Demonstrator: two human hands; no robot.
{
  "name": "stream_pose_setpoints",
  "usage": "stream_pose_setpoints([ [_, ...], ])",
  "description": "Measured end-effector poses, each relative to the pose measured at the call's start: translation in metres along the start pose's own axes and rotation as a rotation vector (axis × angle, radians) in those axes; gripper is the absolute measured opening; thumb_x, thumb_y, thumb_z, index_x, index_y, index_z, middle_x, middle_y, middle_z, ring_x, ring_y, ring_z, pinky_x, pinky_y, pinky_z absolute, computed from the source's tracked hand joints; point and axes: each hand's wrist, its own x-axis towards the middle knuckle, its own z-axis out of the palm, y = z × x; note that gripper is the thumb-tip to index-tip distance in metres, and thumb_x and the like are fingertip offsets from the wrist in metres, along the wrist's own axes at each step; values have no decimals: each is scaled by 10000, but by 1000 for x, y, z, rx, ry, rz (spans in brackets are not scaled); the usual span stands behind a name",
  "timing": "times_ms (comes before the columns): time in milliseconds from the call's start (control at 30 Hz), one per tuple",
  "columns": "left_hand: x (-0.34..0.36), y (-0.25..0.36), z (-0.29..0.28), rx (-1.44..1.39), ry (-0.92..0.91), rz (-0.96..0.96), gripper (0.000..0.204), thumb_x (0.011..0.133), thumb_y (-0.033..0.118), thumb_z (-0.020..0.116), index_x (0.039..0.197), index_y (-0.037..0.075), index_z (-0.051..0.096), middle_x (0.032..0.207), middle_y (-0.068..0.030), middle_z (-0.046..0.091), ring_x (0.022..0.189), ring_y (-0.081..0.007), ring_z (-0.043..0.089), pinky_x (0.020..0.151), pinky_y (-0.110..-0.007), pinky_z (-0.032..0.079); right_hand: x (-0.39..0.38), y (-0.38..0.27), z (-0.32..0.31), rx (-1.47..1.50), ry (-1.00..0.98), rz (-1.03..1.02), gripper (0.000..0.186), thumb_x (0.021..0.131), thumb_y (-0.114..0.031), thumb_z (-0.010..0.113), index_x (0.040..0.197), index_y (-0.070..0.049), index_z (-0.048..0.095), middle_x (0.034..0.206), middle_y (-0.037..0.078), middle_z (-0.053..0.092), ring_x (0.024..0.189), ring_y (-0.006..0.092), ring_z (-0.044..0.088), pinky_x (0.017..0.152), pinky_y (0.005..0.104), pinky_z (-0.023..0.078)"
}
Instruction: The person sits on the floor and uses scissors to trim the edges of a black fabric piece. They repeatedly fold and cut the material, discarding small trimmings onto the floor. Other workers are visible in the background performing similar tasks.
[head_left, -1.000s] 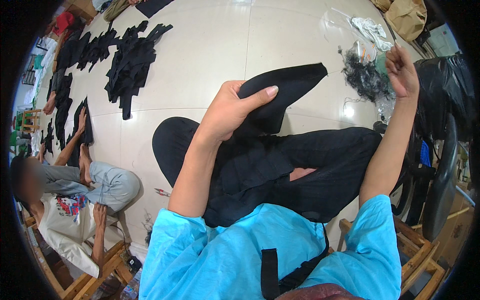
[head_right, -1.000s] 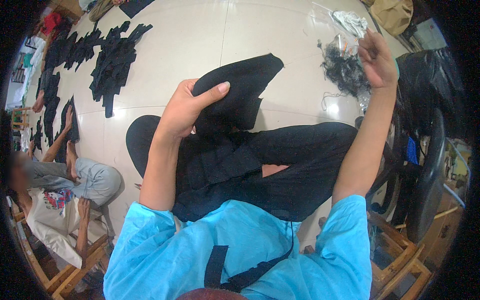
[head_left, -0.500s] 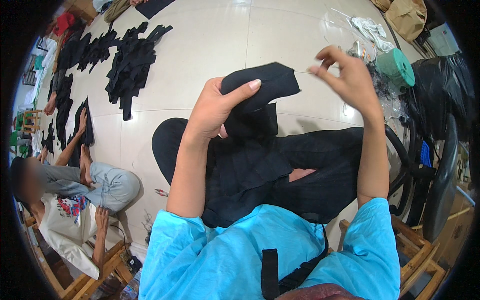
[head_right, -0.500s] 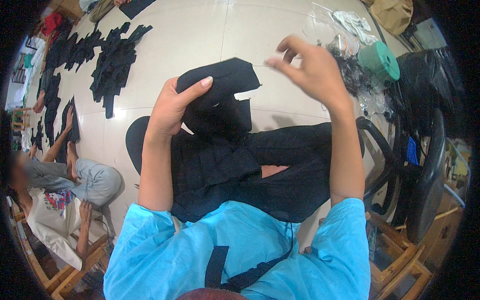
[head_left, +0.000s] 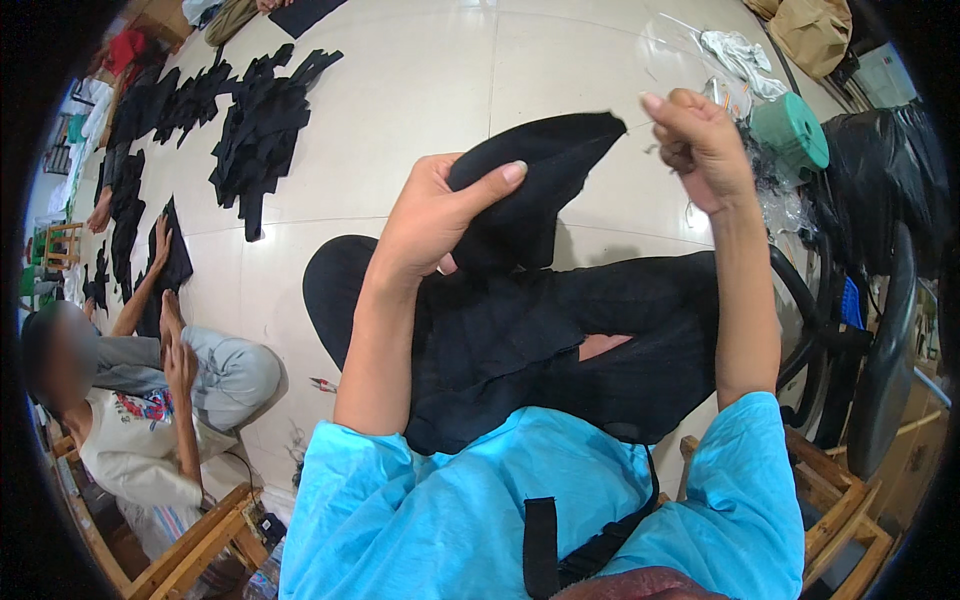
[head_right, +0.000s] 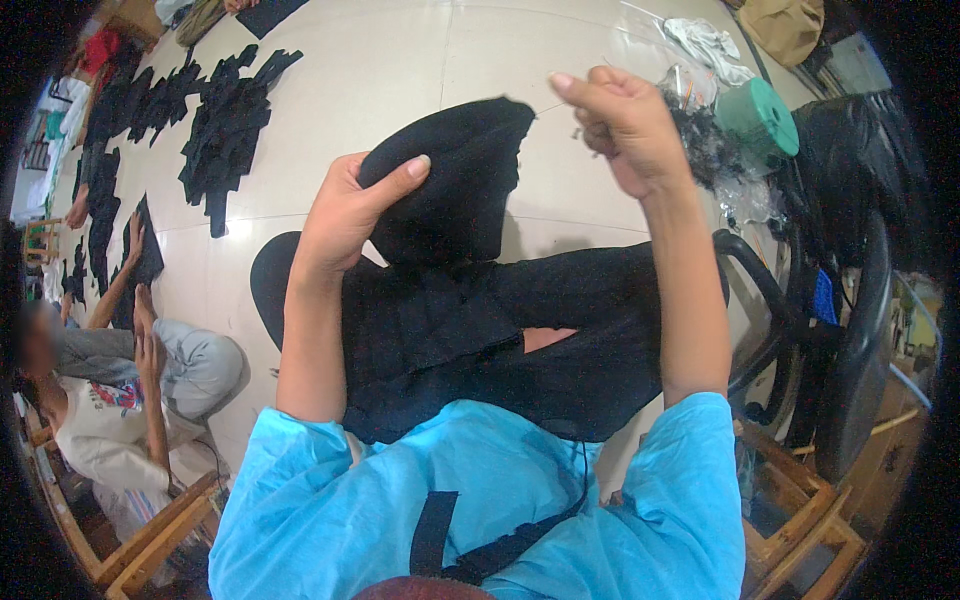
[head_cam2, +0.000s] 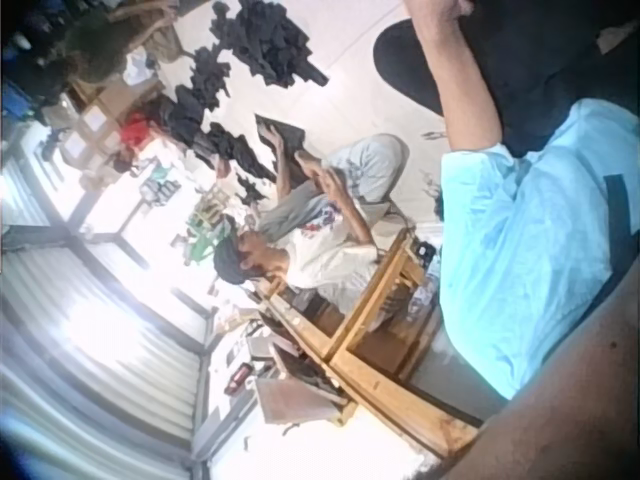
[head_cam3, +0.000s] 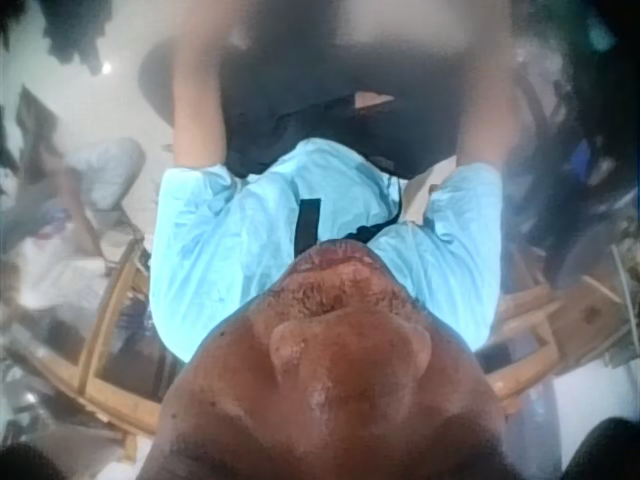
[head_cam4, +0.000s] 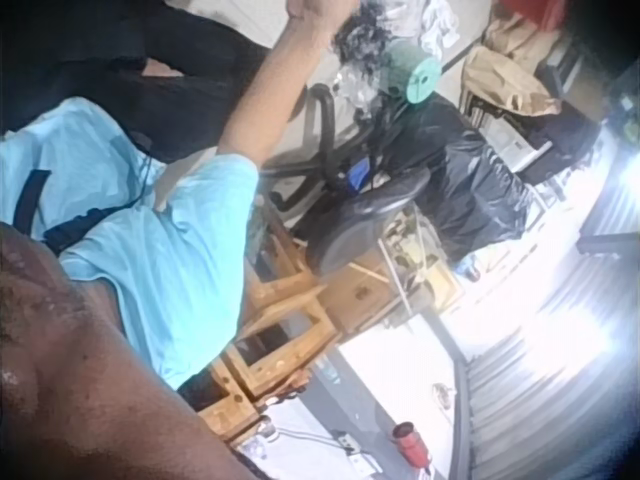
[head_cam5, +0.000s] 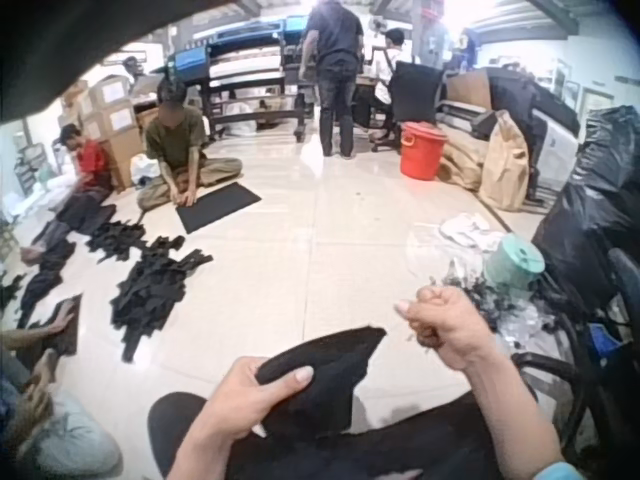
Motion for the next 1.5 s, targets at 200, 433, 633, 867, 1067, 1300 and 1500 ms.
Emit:
stream_pose_setpoints([
  [200, -6, 8, 10, -79, 19, 42, 406, 929, 357, 814, 931, -47, 772, 676, -54, 692, 471, -63, 550, 393, -222, 373, 5, -22, -67, 208, 99, -60, 404, 931, -179, 803, 720, -222, 461, 675, -116, 377, 562, 27, 310, 500, 226, 203],
  [433, -11, 20, 16, -89, -35, 8, 388, 933, 326, 816, 954, -59, 770, 723, -69, 713, 588, -113, 627, 516, -238, 456, 1, -46, -139, 163, 227, -273, 172, 1004, -202, 739, 867, -181, 637, 701, -115, 414, 608, 34, 357, 539, 229, 240],
  [633, -6, 6, 14, -41, -13, 8, 406, 932, 348, 816, 915, -56, 772, 728, -71, 712, 620, -112, 637, 539, -242, 460, 0, -35, -11, 380, 338, -217, 238, 1073, -307, 643, 1086, -69, 646, 1011, 56, 692, 625, 59, 513, 602, 245, 491],
  [867, -2, 0, 6, 35, 26, 32, 449, 916, 409, 816, 896, -36, 764, 622, -25, 649, 413, -72, 509, 335, -226, 322, 5, 0, -34, -180, -17, -208, 361, 1060, -380, 649, 1231, -62, 655, 945, 109, 756, 544, 133, 548, 491, 317, 424],
  [1067, -2, -1, 0, -18, 44, 66, 457, 894, 412, 824, 928, -41, 771, 608, -17, 639, 367, -61, 464, 281, -228, 300, -20, -4, 13, -1028, -261, -327, 357, 934, -358, 808, 977, -15, 719, 650, 22, 605, 523, 66, 400, 487, 271, 286],
  [1300, -7, 16, 6, 180, -135, 23, 359, 822, 208, 894, 1059, -36, 778, 730, -85, 734, 485, -101, 610, 402, -232, 451, -21, -7, 9, -324, -129, -232, 501, 926, -225, 837, 691, -202, 396, 645, -128, 386, 580, -6, 314, 518, 194, 234],
  [1500, -1, 3, 12, 364, -96, 87, 351, 820, 217, 890, 1043, -30, 778, 667, -68, 703, 433, -89, 567, 358, -230, 419, -24, -19, 6, -2, -46, -102, 471, 946, -169, 804, 711, -235, 401, 649, -122, 443, 546, -11, 331, 494, 186, 254],
])
